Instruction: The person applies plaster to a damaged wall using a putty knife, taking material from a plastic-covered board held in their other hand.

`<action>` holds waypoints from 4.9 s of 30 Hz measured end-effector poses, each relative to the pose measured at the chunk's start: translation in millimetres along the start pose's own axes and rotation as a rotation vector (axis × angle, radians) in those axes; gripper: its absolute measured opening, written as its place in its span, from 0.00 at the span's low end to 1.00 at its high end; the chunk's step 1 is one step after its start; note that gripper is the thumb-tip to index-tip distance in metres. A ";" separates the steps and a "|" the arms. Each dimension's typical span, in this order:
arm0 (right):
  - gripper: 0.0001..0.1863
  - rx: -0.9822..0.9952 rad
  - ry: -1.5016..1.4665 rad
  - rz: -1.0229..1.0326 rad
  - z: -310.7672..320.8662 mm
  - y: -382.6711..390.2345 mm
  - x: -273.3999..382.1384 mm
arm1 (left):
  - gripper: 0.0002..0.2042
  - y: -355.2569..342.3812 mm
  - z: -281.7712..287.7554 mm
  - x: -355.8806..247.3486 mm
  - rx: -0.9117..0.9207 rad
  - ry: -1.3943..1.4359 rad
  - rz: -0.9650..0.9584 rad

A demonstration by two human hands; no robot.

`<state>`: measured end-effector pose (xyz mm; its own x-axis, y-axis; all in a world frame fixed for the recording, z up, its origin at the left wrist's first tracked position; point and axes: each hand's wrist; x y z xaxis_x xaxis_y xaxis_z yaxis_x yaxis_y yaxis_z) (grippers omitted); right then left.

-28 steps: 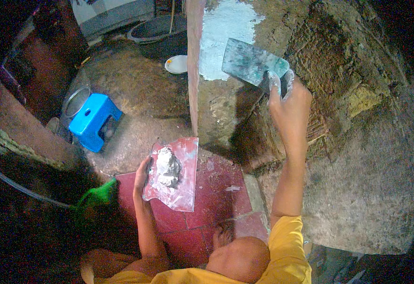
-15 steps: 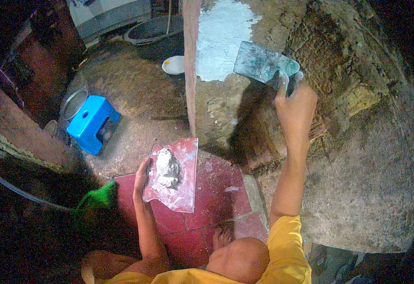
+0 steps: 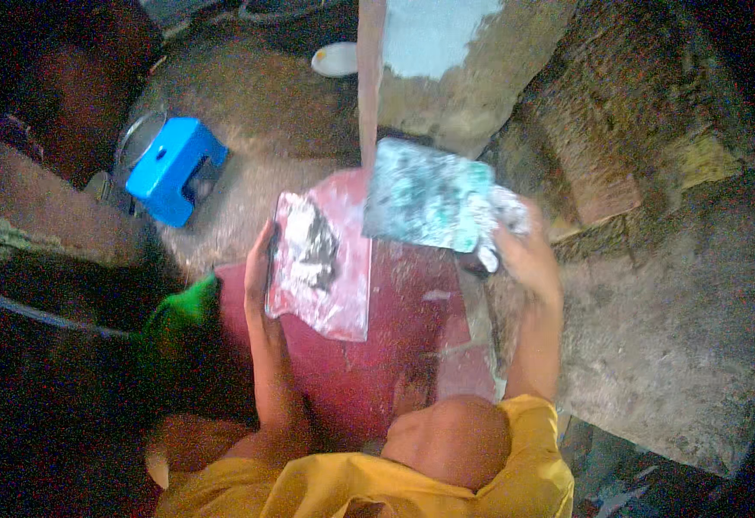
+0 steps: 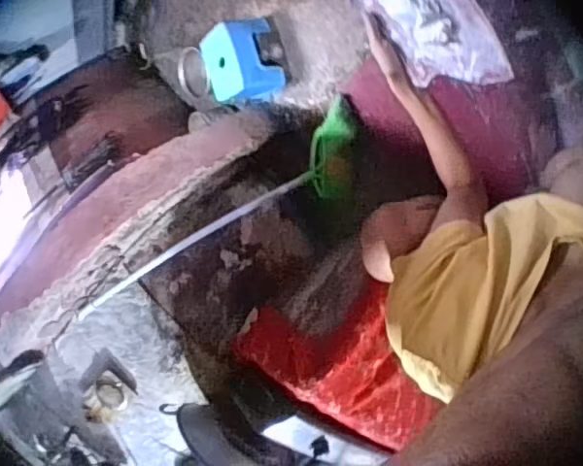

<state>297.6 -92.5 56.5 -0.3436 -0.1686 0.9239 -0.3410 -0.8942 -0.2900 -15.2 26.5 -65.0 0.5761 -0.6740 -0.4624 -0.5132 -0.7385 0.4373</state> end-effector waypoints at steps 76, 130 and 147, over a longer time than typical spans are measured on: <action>0.18 -0.172 -0.446 0.255 -92.5 -117.7 2.0 | 0.20 25.2 18.5 -26.9 -0.187 -0.133 -0.196; 0.24 0.080 1.327 0.955 -42.9 -109.3 154.6 | 0.19 8.2 -7.6 -13.6 0.030 0.066 -0.057; 0.19 0.211 1.276 0.910 -52.6 -104.4 164.2 | 0.19 24.2 -22.6 -21.3 0.054 -0.007 -0.098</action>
<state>230.8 -5.0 225.4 -0.8740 -0.3103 -0.3739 0.4667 -0.7502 -0.4684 -25.6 23.3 -27.1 0.6207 -0.5989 -0.5061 -0.4884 -0.8003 0.3479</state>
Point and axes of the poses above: each hand's wrist, its own y-axis away from the middle knuckle, its own z-axis out of the back of the hand, x = y × z, and after that the axes turned 11 degrees about z, right-handed
